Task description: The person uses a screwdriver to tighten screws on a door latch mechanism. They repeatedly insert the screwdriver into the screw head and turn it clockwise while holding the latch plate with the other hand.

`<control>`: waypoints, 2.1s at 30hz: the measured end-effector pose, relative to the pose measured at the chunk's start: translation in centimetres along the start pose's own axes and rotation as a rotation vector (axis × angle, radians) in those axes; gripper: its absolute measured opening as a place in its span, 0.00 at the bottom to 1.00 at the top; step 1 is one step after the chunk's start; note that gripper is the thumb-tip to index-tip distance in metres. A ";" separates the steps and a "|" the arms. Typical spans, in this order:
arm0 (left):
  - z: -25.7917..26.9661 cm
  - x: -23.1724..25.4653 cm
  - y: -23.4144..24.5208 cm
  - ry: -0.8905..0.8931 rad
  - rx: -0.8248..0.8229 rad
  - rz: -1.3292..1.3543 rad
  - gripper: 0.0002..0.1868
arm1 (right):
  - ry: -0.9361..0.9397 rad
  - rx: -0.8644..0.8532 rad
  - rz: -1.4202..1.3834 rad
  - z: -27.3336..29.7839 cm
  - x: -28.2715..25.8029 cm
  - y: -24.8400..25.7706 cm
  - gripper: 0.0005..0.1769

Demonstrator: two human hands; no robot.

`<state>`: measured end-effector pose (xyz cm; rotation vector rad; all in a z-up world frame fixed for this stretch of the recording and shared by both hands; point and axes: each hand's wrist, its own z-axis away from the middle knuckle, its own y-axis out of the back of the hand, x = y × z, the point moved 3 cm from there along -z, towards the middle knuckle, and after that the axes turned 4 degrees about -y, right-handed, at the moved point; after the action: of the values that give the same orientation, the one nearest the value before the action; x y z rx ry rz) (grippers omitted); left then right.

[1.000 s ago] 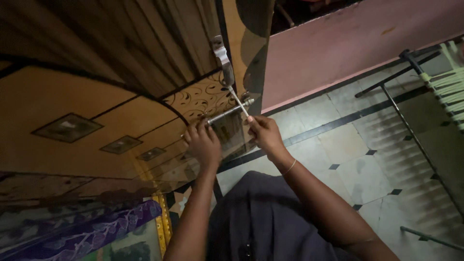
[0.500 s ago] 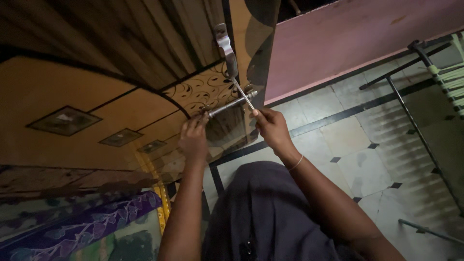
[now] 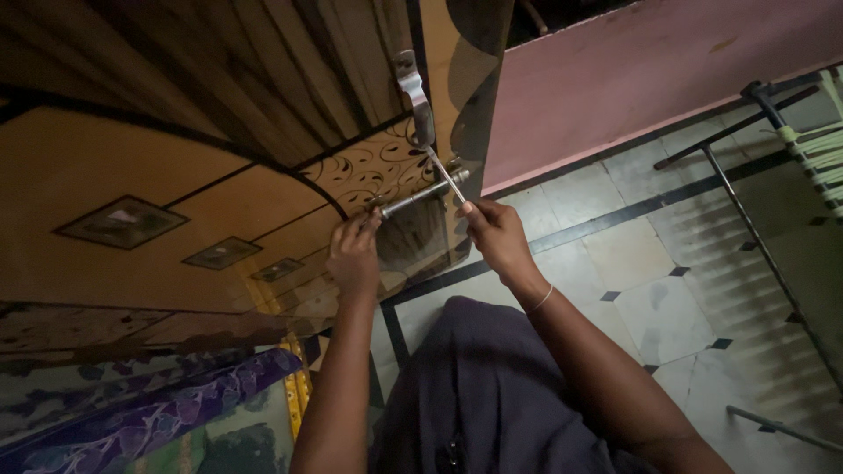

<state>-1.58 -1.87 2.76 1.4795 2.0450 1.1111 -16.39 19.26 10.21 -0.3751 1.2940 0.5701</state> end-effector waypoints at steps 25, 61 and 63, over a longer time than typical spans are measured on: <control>-0.4 0.4 0.4 0.018 -0.119 -0.121 0.22 | -0.213 -0.154 -0.262 0.3 -0.6 0.4 0.20; -1.1 1.7 0.2 0.152 -0.371 0.131 0.32 | 0.269 0.504 1.105 4.9 -8.1 -3.1 0.18; -1.2 1.8 0.3 0.142 -0.375 0.125 0.33 | 0.315 0.522 1.158 4.8 -7.9 -3.2 0.17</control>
<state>-2.87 -0.58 3.98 1.3822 1.7221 1.5895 -12.06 17.92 18.89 0.8198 1.8503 1.1075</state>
